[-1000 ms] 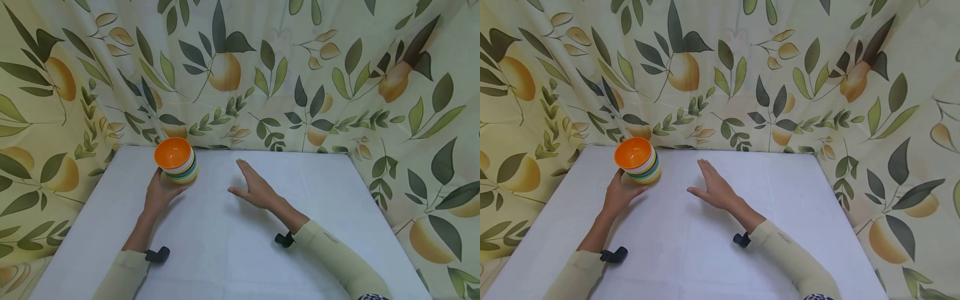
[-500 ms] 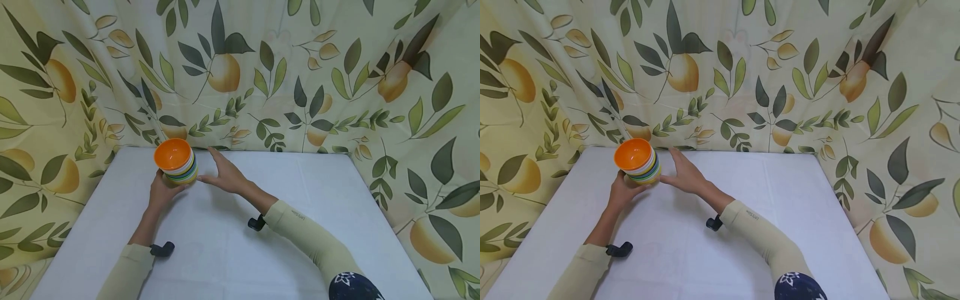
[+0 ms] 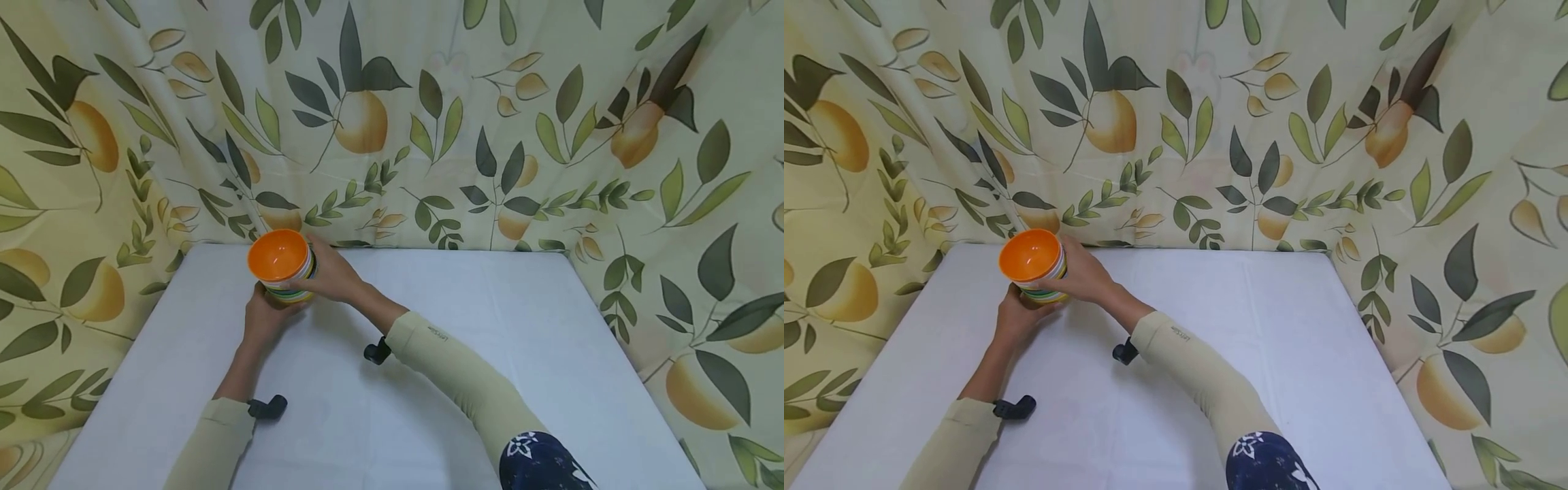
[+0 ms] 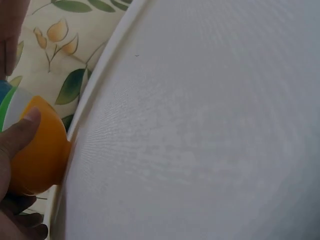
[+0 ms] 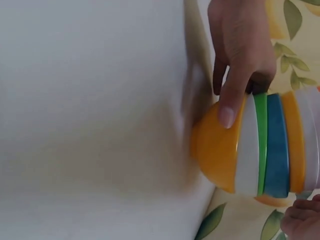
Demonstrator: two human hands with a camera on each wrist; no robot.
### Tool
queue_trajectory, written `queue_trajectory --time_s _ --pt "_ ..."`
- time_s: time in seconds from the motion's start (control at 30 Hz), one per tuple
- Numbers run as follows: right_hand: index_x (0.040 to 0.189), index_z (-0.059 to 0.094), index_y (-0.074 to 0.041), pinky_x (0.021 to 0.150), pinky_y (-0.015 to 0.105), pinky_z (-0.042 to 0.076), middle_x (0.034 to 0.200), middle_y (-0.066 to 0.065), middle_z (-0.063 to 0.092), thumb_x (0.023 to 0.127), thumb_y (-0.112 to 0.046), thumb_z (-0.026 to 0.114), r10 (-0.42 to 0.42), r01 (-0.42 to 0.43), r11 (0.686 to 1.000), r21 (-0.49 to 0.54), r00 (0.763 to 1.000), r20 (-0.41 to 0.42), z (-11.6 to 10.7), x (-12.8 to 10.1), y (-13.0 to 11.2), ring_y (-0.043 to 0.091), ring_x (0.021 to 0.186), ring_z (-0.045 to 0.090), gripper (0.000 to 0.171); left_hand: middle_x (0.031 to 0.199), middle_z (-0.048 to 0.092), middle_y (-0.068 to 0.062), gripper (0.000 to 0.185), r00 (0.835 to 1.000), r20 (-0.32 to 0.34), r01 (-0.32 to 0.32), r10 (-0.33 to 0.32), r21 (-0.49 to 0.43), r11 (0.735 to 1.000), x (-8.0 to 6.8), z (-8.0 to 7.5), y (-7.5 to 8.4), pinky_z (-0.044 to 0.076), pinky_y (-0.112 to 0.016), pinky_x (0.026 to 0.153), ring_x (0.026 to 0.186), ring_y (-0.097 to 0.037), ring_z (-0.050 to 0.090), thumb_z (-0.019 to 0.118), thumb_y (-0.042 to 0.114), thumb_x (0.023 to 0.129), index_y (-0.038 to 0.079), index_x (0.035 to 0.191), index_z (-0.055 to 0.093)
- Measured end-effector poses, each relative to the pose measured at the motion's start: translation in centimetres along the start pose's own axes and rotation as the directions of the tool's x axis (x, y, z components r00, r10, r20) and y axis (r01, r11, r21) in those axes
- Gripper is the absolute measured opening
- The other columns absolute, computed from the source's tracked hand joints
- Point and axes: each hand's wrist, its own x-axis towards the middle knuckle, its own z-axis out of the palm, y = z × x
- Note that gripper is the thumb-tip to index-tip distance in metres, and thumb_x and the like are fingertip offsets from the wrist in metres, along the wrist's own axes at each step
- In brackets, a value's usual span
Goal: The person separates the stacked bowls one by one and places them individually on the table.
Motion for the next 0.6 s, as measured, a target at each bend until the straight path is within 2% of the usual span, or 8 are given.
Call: queue_trajectory --time_s 0.17,0.37,0.6 --pt "0.154 0.041 -0.014 0.106 0.029 0.049 0.142 -0.002 0.056 0.083 -0.046 0.09 -0.038 0.038 0.999 0.021 0.999 -0.015 0.8 0.7 0.2 0.008 0.125 0.056 0.092 0.157 0.044 -0.023 0.106 1.0 -0.005 0.0 0.0 -0.001 1.0 0.0 0.0 0.1 0.03 -0.059 0.123 0.145 -0.041 0.041 0.094 0.035 0.081 0.001 0.159 0.03" --pt "0.16 0.031 -0.013 0.107 0.03 0.049 0.146 0.0 0.054 0.08 -0.046 0.091 -0.006 0.008 0.999 0.032 0.998 -0.056 1.2 1.0 0.4 0.011 0.126 0.056 0.105 0.156 0.045 -0.021 0.108 1.0 -0.001 0.016 -0.016 -0.014 1.0 0.1 0.1 0.1 0.031 -0.058 0.123 0.145 -0.039 0.041 0.094 0.037 0.08 0.003 0.16 0.03" --pt "0.16 0.033 -0.012 0.107 0.029 0.049 0.145 -0.001 0.055 0.081 -0.043 0.091 -0.015 0.022 0.997 0.075 0.995 -0.094 1.6 1.3 0.5 0.011 0.126 0.056 0.103 0.155 0.048 -0.018 0.107 1.0 0.0 0.02 -0.02 -0.008 1.0 0.2 0.1 -0.2 0.033 -0.058 0.122 0.144 -0.038 0.043 0.094 0.041 0.08 0.006 0.16 0.032"
